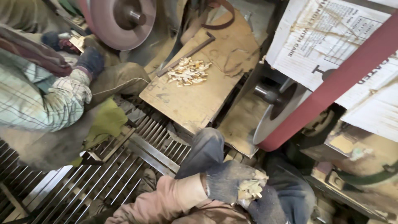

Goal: The person sits on the floor and uses a belt sander to smooth the edges of small brass-colored metal parts. They hold each part with gloved hands, press it against the moving belt, rotate it to sand different sides, and then place the finished part on a nearby cardboard sheet.

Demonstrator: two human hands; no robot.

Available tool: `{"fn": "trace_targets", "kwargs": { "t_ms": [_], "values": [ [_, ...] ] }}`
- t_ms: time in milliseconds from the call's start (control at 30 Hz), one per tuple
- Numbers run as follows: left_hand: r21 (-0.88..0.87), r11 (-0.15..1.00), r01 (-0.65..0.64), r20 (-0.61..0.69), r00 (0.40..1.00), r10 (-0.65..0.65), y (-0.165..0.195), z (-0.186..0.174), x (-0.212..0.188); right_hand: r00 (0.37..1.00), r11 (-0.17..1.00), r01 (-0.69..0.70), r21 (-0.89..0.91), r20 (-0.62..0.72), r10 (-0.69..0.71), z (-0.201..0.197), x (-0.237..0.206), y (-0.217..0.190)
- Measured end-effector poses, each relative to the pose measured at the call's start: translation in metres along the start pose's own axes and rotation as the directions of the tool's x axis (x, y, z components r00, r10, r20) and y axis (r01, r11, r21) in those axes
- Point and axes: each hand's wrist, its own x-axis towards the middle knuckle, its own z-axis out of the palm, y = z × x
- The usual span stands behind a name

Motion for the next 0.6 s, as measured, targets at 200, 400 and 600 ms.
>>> {"fn": "trace_targets", "kwargs": {
  "t_ms": [200,400,600],
  "values": [
    [-0.974,0.014,0.227,0.161,0.733,-0.661,-0.048,0.017,0.023,0.721,0.569,-0.492,0.659,-0.057,0.690,0.004,-0.037,0.009],
    [-0.958,-0.127,0.255,0.277,0.727,-0.628,-0.095,0.030,-0.006,0.779,0.609,-0.112,0.785,-0.311,0.544,-0.015,-0.047,-0.007],
    [-0.966,-0.030,0.257,0.228,0.789,-0.571,-0.102,0.039,-0.009,0.899,0.662,-0.198,0.723,-0.135,0.417,-0.041,-0.052,-0.029]
  ]
}}
